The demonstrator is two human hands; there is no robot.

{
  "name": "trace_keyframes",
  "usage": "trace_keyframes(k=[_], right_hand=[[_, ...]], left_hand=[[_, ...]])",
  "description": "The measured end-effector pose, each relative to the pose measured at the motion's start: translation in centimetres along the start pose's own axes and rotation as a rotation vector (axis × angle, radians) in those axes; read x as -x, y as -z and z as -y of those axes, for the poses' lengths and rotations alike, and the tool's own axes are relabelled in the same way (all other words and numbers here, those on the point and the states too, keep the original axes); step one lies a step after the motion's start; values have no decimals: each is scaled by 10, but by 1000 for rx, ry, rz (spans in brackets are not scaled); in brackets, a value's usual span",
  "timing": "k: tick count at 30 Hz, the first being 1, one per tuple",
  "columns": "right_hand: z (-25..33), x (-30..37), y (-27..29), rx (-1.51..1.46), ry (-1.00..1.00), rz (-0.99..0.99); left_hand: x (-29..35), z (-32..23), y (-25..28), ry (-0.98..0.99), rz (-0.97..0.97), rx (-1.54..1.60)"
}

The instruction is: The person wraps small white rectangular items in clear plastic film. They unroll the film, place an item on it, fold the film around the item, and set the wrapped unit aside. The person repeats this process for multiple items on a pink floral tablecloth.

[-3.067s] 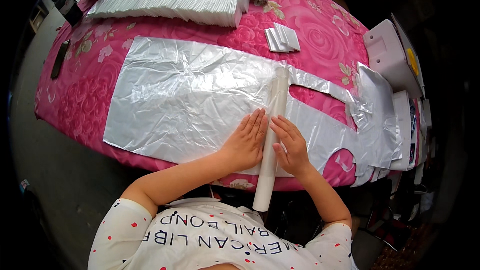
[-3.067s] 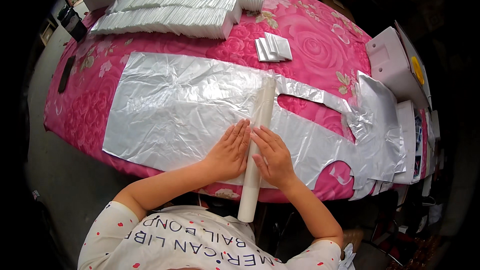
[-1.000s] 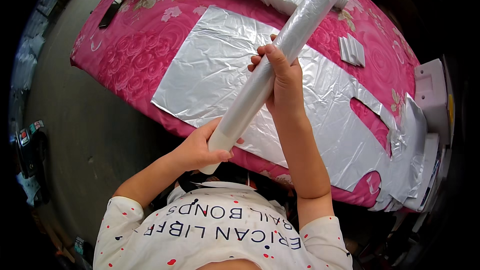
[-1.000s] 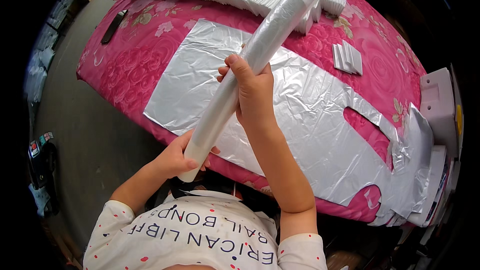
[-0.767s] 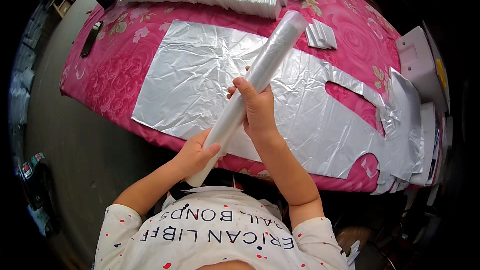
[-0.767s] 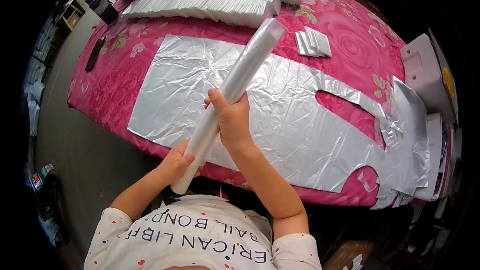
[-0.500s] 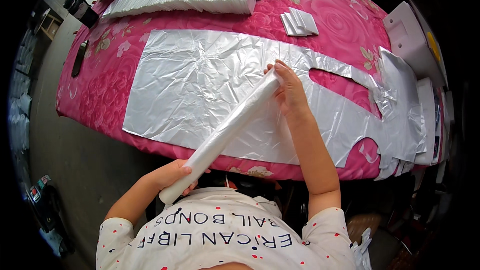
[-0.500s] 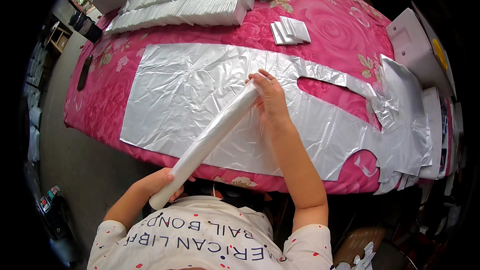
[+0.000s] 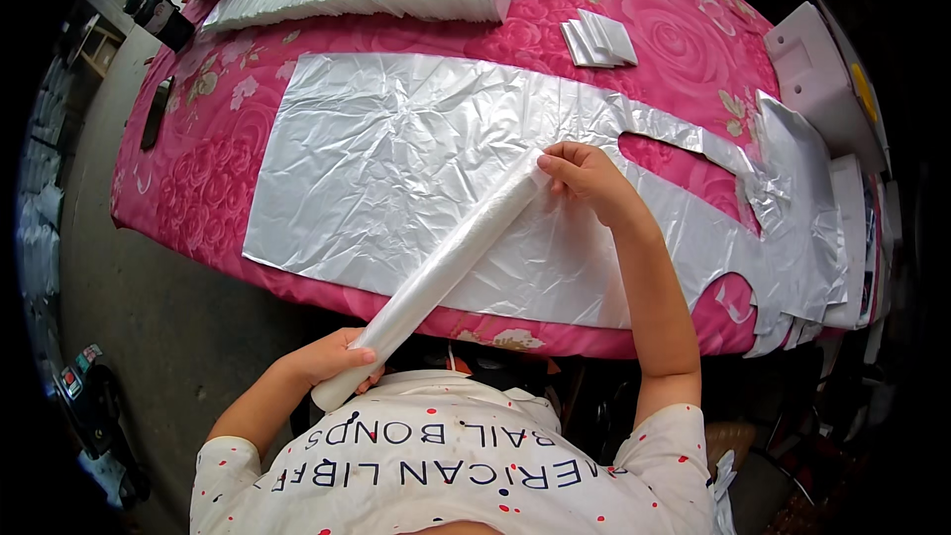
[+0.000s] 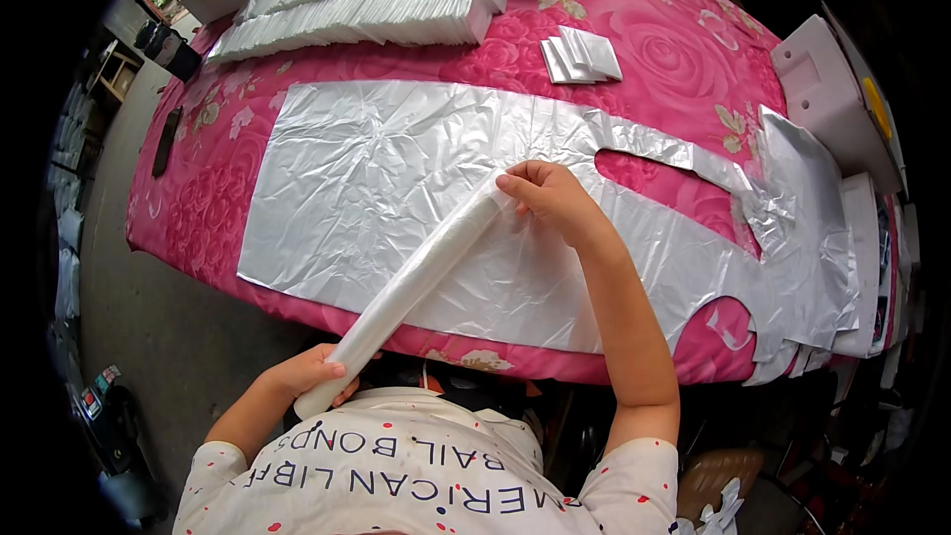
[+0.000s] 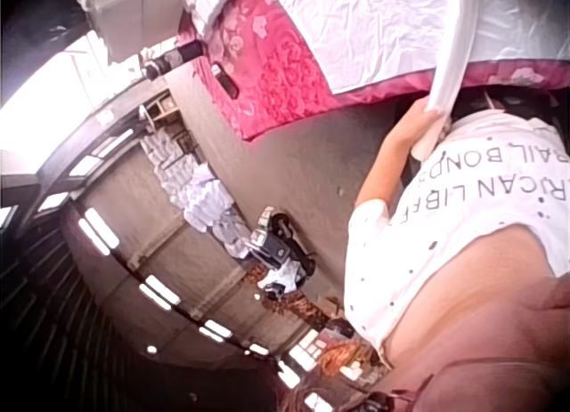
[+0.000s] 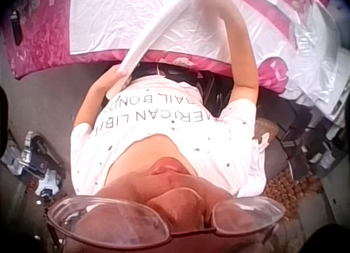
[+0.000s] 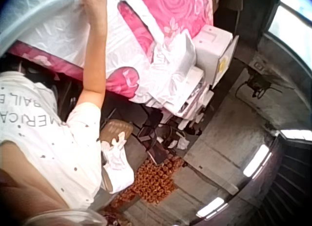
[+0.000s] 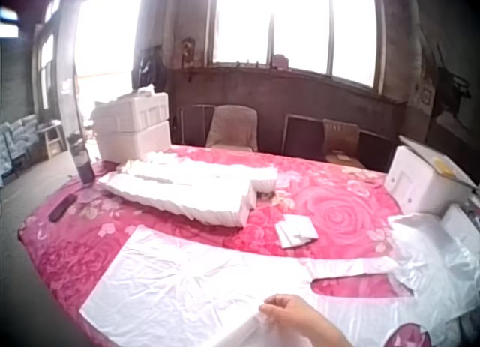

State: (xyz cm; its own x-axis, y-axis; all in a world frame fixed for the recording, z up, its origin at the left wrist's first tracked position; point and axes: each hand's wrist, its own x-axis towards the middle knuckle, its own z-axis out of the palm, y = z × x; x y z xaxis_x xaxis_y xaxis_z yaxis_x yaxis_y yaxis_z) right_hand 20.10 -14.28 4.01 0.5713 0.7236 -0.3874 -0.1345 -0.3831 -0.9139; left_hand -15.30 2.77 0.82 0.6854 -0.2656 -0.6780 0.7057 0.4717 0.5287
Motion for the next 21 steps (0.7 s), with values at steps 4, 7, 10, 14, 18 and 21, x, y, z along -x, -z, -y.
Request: trace_keyframes(k=[4,7,10,14,18,21], right_hand=[[-3,-2,1,-11,21,91],[-14,-9,4,-35,63,13],[-20,-16,28,-13,121,-142],[-38,-19,96,164,249,-498],[-61,-12,168,554,330,-837],[-59,-12,173,449,323,-764]], left_hand=[[0,0,0,1,-11,1],[1,2,3,5,28,-2],[9,3,9,38,89,37],[30,11,30,123,121,22],[49,18,64,130,128,-343],[54,-16,63,193,169,-476]])
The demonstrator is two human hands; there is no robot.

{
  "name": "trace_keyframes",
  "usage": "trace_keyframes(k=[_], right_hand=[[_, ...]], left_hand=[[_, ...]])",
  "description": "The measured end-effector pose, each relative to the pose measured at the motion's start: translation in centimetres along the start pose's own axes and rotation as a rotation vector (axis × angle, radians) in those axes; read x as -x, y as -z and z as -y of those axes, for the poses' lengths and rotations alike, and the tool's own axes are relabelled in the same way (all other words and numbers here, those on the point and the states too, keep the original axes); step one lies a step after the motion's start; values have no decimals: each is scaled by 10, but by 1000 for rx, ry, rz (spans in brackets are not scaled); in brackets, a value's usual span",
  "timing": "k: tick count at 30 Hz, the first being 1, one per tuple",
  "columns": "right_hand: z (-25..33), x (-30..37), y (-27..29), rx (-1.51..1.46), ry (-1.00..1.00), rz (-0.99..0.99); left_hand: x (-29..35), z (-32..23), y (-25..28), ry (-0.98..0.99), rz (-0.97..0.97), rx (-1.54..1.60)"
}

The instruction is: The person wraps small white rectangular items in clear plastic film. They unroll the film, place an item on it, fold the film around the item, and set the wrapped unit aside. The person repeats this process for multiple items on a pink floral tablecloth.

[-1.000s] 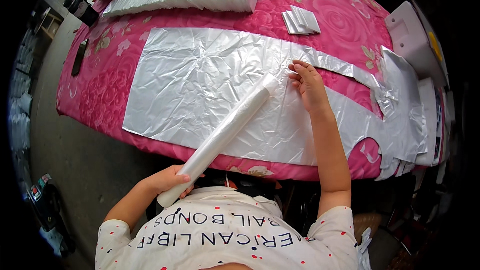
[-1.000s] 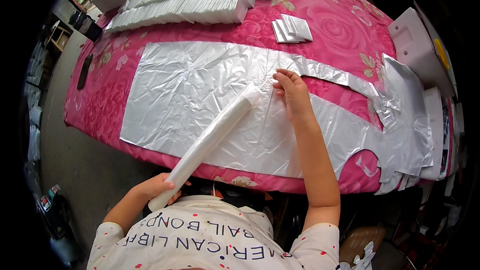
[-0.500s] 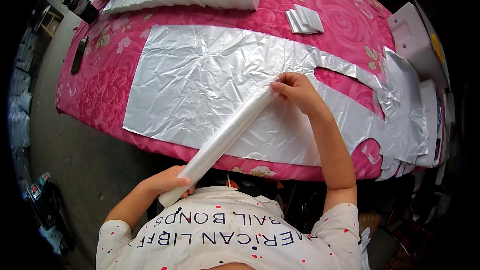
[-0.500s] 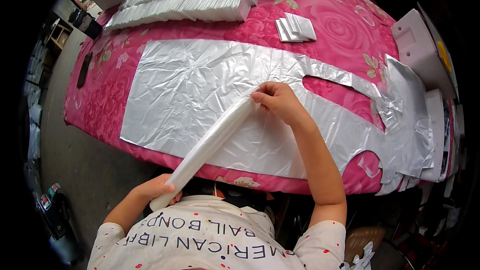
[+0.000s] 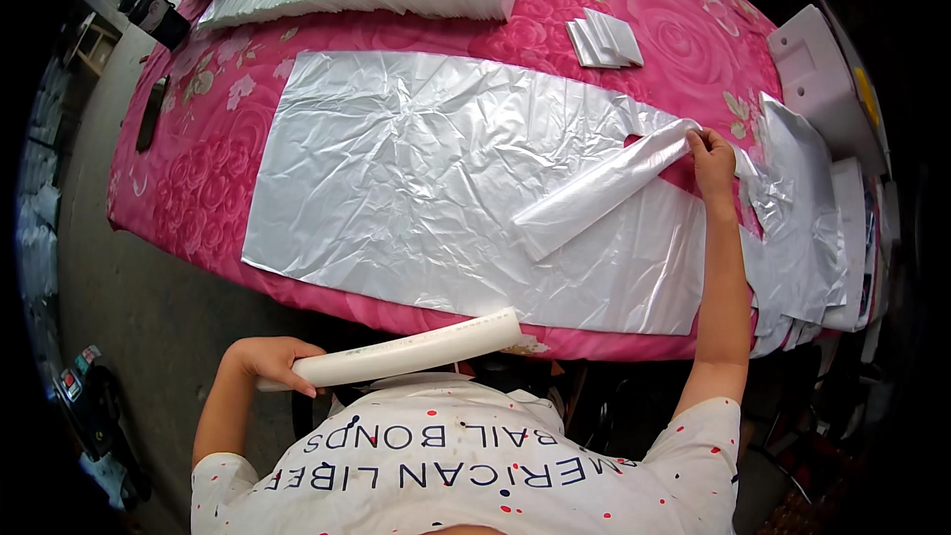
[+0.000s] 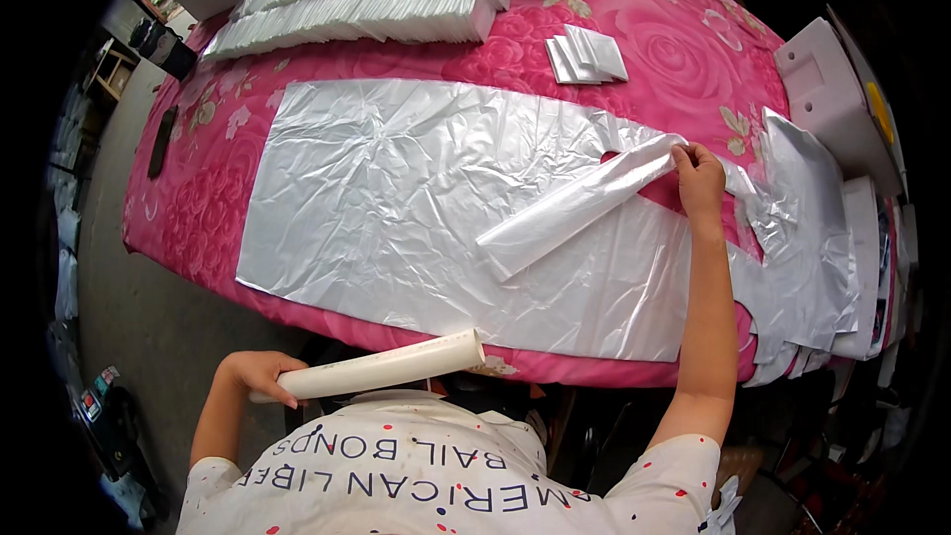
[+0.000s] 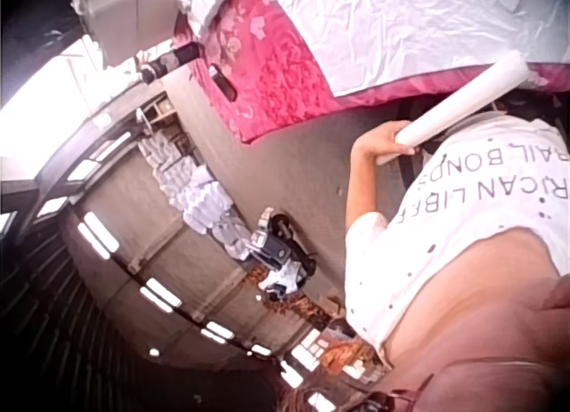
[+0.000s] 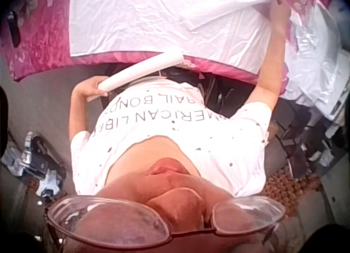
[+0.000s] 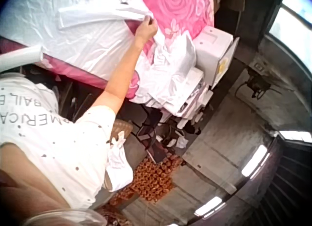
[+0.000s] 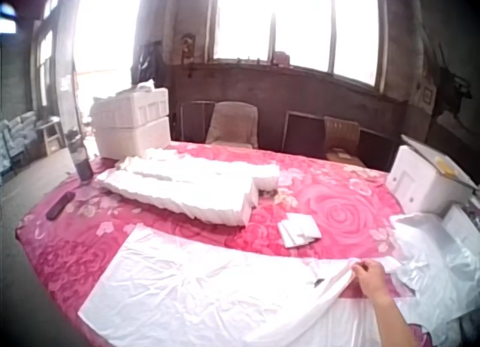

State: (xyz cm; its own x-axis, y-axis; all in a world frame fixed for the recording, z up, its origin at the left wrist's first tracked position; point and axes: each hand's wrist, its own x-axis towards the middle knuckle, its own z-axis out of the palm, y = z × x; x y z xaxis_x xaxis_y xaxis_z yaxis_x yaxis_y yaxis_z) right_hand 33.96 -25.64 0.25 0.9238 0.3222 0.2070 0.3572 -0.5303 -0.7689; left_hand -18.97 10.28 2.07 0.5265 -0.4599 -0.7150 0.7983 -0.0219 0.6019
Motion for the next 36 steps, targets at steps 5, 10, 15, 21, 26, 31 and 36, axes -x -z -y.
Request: trace_keyframes(k=[5,10,15,21,26,31,36], right_hand=[[44,11,-43,-238,18,176],[83,23,-81,-317,-12,396],[96,18,-104,-283,45,464],[97,8,-107,-237,1,541],[107,8,-107,-206,-115,392],[156,74,-85,76,545,329],[162,184,-78,312,632,561]], left_hand=[[-15,-105,5,-166,-77,-653],[-55,-193,-1,-324,-336,-1196],[-116,-178,7,-1067,-689,-1454],[-131,-139,-14,-910,-317,-1496],[-136,-122,-26,-832,-266,-1551],[-143,-106,-49,-783,-396,-1527],[-152,-96,-71,-740,-488,-1611]])
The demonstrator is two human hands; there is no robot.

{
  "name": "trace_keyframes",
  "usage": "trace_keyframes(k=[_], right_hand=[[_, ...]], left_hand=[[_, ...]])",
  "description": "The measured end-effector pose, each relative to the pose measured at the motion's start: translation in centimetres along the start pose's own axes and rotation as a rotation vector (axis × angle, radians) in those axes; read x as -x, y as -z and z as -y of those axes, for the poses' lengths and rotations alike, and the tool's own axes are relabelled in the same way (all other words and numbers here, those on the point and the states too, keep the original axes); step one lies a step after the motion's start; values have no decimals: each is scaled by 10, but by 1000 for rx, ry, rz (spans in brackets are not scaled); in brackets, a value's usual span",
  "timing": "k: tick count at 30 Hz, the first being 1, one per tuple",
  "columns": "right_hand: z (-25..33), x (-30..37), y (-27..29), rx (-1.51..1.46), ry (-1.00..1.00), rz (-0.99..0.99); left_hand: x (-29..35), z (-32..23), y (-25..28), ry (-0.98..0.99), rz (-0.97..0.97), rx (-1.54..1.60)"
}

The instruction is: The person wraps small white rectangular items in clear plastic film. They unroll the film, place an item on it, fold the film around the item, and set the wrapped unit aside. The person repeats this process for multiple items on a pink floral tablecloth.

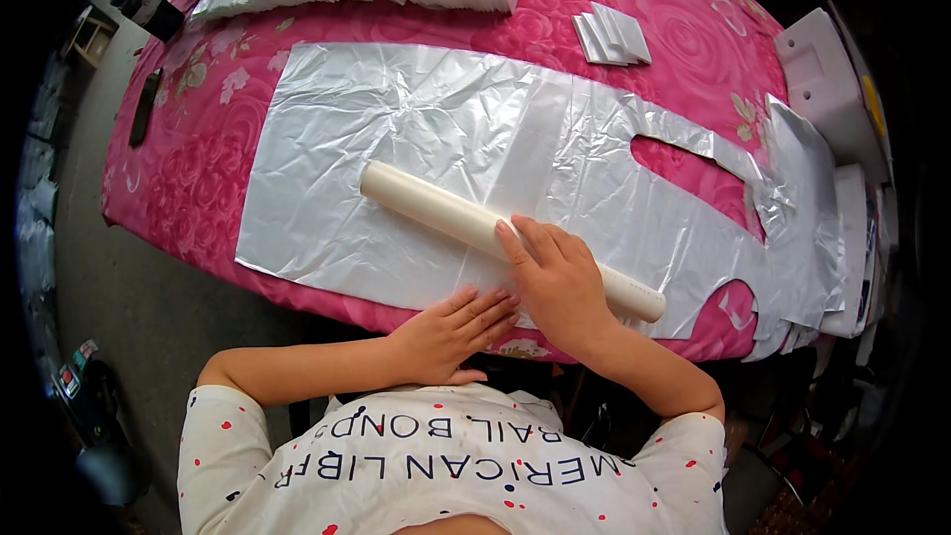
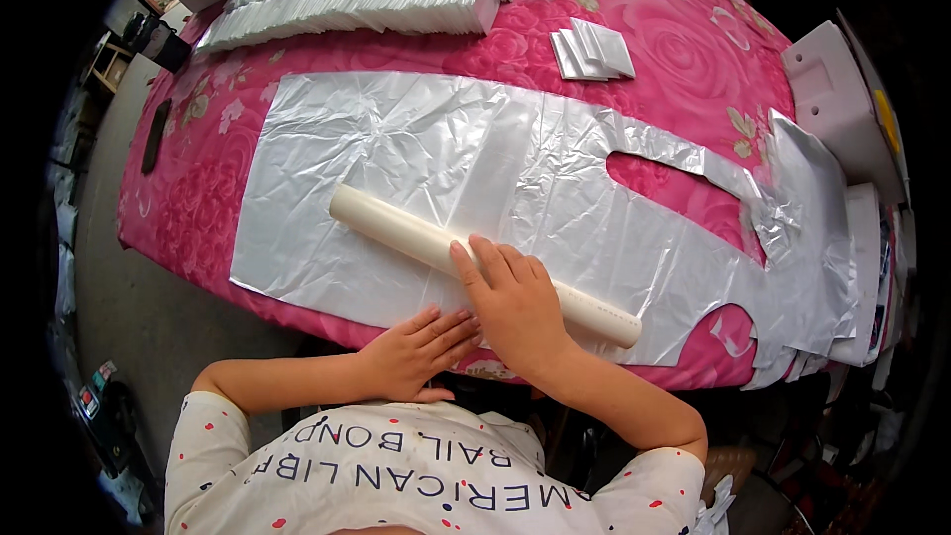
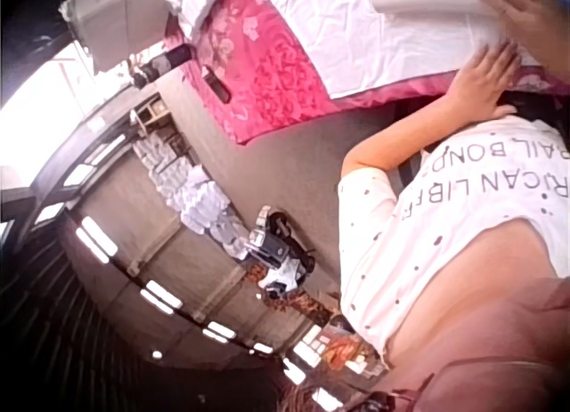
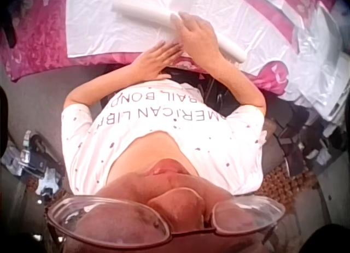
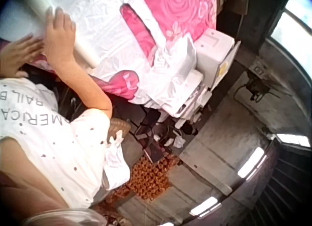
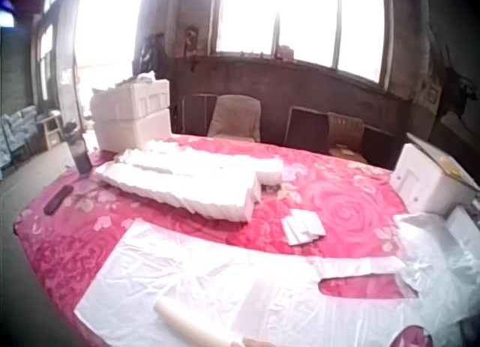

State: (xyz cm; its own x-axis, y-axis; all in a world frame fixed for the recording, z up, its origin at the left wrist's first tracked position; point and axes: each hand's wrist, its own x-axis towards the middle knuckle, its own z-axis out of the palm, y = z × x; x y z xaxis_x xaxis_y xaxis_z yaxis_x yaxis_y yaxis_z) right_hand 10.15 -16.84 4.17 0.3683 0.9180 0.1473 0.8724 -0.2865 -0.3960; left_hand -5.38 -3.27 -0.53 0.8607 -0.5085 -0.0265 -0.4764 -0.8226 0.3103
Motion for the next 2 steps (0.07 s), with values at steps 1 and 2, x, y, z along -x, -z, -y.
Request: trace_keyframes(k=[1,2], right_hand=[[-3,7,-7,84,5,-16],[-10,14,-12,168,10,-33]], left_hand=[[0,-3,-3,8,11,-32],[1,-7,-6,2,-2,-110]])
